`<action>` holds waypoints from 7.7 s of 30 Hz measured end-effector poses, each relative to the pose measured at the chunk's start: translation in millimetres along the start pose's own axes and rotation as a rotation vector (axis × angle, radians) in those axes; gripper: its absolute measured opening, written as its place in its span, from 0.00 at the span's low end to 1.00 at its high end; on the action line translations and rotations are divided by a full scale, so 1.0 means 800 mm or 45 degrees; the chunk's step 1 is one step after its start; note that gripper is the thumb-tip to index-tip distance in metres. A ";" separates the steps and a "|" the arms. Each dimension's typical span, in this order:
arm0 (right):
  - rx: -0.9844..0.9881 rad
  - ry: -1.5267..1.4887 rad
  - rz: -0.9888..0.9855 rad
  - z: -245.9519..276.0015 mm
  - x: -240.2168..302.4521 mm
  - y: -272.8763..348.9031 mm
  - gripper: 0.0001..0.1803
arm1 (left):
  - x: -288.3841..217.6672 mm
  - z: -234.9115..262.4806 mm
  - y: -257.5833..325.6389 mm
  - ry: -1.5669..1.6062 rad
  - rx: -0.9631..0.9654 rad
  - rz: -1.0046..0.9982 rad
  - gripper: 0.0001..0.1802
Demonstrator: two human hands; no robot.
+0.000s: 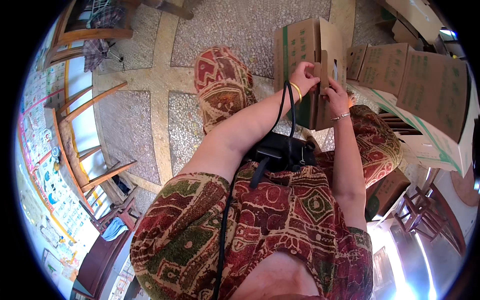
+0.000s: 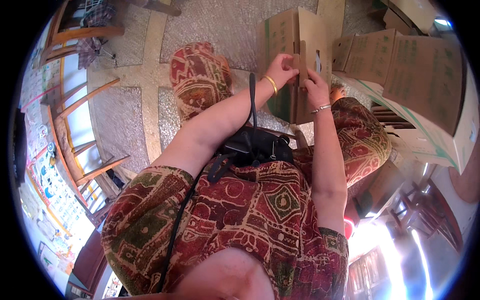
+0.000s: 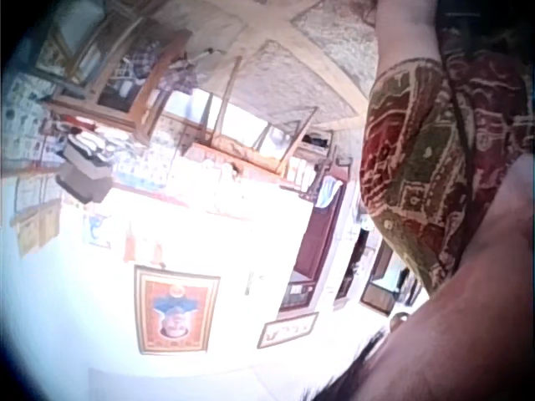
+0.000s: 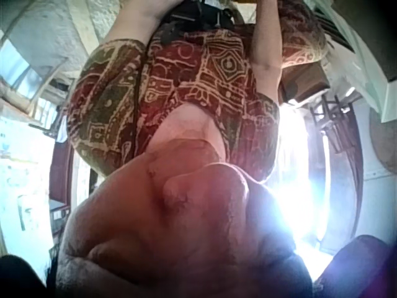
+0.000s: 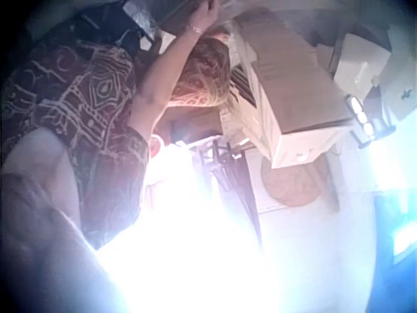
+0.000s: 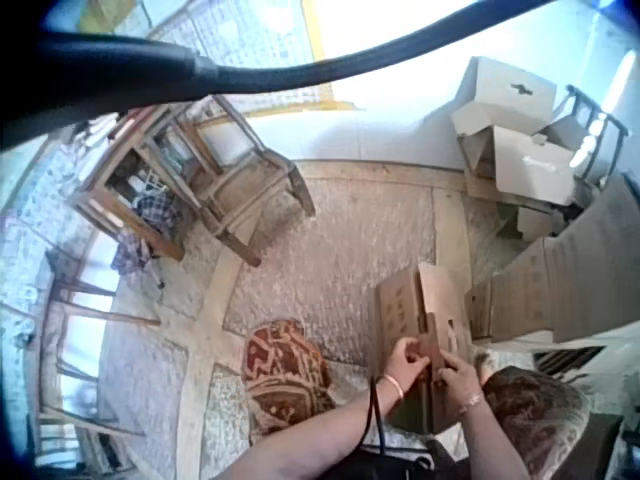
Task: The person sits on the floor and assembles flat-packed cardboard boxes by hand. They fold the side flaps, interlock the tabs, and secure the structure, repeating the process for multiple boxes.
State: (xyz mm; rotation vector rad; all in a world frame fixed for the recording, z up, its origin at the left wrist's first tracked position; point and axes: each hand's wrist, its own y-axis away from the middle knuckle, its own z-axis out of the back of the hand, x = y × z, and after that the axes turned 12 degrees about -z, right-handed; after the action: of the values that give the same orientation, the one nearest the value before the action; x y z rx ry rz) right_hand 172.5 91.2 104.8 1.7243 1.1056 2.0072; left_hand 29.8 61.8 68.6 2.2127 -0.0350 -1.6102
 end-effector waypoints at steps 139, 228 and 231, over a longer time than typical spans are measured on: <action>-1.340 1.101 1.883 -0.008 0.190 0.215 0.20 | -0.430 -0.060 0.075 -1.994 0.903 -1.375 0.23; -0.837 0.898 2.008 0.019 0.177 0.246 0.19 | -0.397 -0.052 0.100 -1.460 0.987 -1.713 0.06; -1.073 1.073 1.942 0.013 0.186 0.266 0.19 | -0.392 -0.049 0.101 -1.416 0.949 -1.793 0.05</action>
State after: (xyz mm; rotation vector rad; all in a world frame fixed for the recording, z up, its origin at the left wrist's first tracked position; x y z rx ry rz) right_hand 201.3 48.4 359.7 1.1289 -1.4491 3.2605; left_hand -22.4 78.5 389.7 1.1707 0.9032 -3.8907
